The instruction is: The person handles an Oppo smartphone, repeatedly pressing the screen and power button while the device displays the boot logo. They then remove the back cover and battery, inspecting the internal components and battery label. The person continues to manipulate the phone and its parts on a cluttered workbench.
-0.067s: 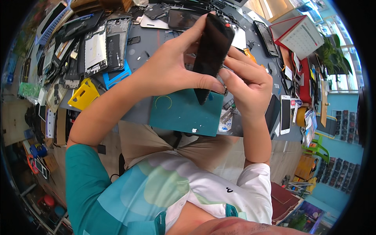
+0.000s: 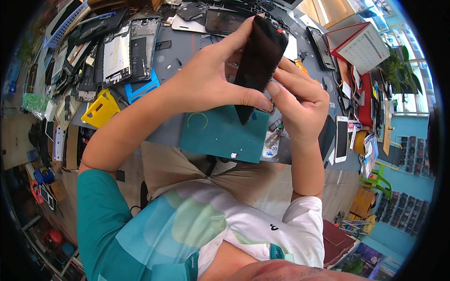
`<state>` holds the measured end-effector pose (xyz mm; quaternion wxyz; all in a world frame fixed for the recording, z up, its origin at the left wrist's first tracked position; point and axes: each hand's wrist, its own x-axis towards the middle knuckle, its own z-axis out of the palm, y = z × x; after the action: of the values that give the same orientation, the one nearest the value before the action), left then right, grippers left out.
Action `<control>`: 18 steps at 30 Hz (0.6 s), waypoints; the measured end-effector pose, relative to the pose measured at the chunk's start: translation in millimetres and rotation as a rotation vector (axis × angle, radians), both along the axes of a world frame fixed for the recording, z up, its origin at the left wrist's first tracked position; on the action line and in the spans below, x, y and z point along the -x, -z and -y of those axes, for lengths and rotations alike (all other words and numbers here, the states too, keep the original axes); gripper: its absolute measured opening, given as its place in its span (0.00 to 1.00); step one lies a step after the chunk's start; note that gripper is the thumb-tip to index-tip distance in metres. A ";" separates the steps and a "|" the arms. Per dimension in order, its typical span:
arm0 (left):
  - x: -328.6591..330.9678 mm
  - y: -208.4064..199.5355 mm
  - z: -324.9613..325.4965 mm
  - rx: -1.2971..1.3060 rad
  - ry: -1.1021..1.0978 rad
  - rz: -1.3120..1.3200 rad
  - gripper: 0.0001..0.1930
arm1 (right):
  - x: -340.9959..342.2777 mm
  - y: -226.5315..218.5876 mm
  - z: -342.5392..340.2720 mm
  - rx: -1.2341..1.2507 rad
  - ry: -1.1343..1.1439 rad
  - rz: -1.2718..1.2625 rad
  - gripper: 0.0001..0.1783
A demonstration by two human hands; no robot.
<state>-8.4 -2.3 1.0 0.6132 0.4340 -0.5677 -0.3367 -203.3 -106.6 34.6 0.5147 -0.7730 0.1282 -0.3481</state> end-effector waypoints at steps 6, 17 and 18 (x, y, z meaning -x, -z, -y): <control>-13.2 -0.1 -5.8 -0.037 0.035 0.058 0.68 | -10.6 7.5 -2.9 0.007 -0.005 0.042 0.22; -0.1 -18.6 -12.0 0.044 0.042 -0.097 0.64 | -11.2 8.1 -4.6 -0.086 -0.049 0.143 0.26; 2.6 -19.7 -11.4 0.030 0.013 -0.126 0.61 | -11.2 9.0 -6.2 -0.106 -0.055 0.178 0.26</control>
<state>-11.0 9.1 20.7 0.6517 0.3991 -0.5359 -0.3590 -192.1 -100.4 25.6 0.5735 -0.7139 0.0792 -0.3938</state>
